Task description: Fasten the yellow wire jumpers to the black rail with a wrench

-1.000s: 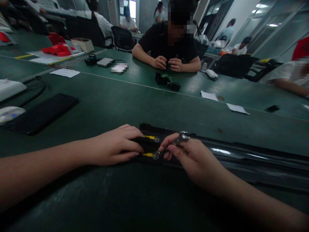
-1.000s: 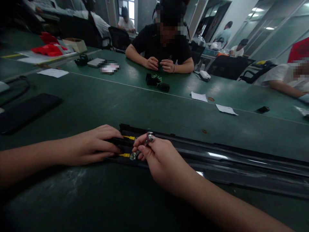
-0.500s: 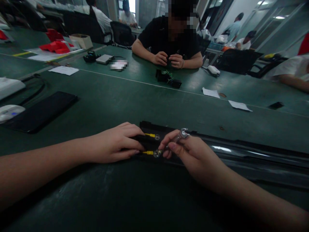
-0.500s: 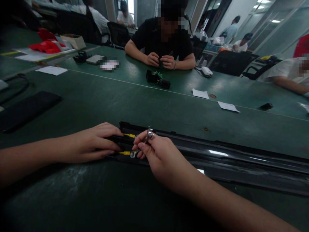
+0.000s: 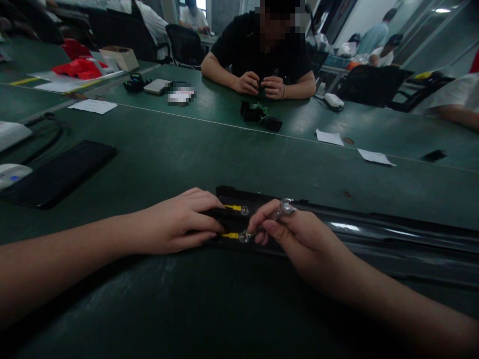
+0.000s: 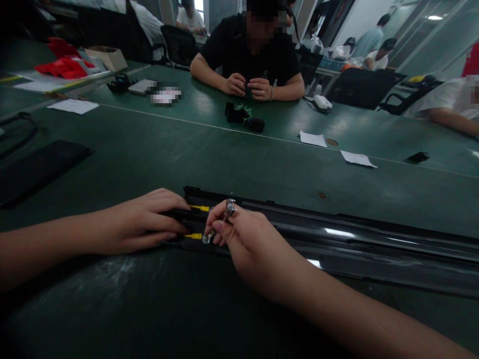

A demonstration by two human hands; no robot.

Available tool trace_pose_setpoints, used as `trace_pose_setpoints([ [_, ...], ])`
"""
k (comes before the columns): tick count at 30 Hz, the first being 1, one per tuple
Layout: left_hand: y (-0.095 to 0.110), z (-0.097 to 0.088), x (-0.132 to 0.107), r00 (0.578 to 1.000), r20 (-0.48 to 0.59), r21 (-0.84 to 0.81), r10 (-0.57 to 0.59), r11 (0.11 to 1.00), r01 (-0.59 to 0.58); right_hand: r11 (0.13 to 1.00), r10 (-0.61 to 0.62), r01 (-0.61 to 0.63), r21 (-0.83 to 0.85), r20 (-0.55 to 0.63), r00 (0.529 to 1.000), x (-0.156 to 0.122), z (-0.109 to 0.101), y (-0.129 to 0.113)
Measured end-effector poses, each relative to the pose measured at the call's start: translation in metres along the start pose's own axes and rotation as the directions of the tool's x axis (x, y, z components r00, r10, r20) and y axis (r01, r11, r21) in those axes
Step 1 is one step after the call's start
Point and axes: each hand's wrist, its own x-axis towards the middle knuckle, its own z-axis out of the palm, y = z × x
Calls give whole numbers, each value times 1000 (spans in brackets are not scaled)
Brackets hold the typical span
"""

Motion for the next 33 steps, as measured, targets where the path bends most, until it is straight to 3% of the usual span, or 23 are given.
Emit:
trace_pose_setpoints([
  [19,0,1,2,999,-32,-12,-7,1000,7,987,68,-66,150,-8,998,0,1,1],
  [27,0,0,0,1000,-3,9,-20,1000,20,997,19,-18,77,-14,1000,0,0,5],
  [33,-2,1,2,1000,-20,-4,-15,1000,15,992,47,-47,118,-1,999,-1,0,3],
])
